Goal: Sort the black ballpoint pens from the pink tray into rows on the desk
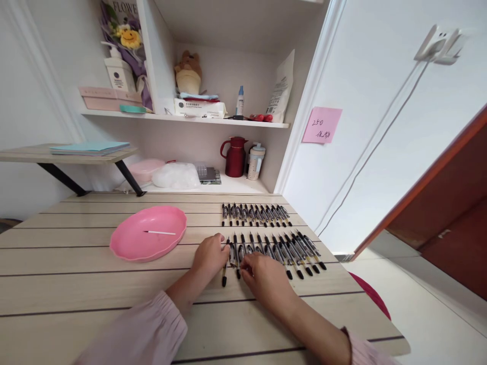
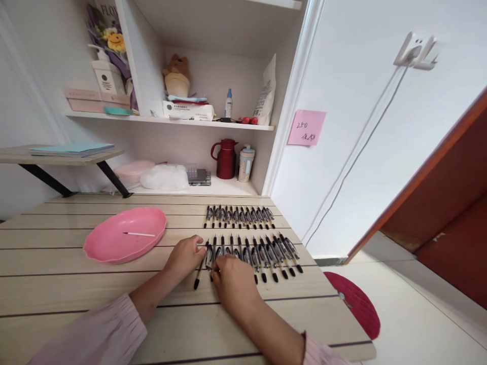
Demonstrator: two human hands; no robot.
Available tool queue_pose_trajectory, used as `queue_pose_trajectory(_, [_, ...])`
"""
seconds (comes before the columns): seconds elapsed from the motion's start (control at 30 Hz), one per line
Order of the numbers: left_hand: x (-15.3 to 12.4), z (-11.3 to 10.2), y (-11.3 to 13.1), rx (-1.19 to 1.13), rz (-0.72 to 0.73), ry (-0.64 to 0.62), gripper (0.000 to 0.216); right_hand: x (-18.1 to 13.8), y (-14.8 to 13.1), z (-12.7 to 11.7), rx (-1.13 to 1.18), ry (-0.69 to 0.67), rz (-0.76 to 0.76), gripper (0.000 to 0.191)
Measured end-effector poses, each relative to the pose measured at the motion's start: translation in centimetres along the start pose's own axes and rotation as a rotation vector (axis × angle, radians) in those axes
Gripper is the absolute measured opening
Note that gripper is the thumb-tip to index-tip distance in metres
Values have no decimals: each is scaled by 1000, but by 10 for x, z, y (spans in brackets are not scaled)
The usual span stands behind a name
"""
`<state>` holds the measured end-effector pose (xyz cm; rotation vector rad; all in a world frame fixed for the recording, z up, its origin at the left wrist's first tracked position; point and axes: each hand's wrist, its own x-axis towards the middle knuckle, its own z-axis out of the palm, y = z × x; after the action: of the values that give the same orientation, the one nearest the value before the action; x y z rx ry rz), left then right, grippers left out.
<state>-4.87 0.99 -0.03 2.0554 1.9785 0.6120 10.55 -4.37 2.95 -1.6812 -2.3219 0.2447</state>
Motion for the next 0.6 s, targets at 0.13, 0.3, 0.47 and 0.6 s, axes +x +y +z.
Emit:
queue_pose_trajectory(0.13, [-5, -1, 0, -20, 11, -13, 26, 10, -8, 9, -66, 4, 11, 12])
queue_pose_trajectory(0.3, [-6, -2, 1, -48, 18, -23, 25, 16, -13, 18, -109, 26, 1, 13])
queue_pose_trajectory(0.47, [-6, -2, 1, -75, 23, -30, 25, 17, -14, 22, -124, 16, -2, 16])
queue_pose_trajectory(0.6, [-5, -1, 0, -91, 21, -32, 25, 17, -15, 24, -129, -6, 11, 17])
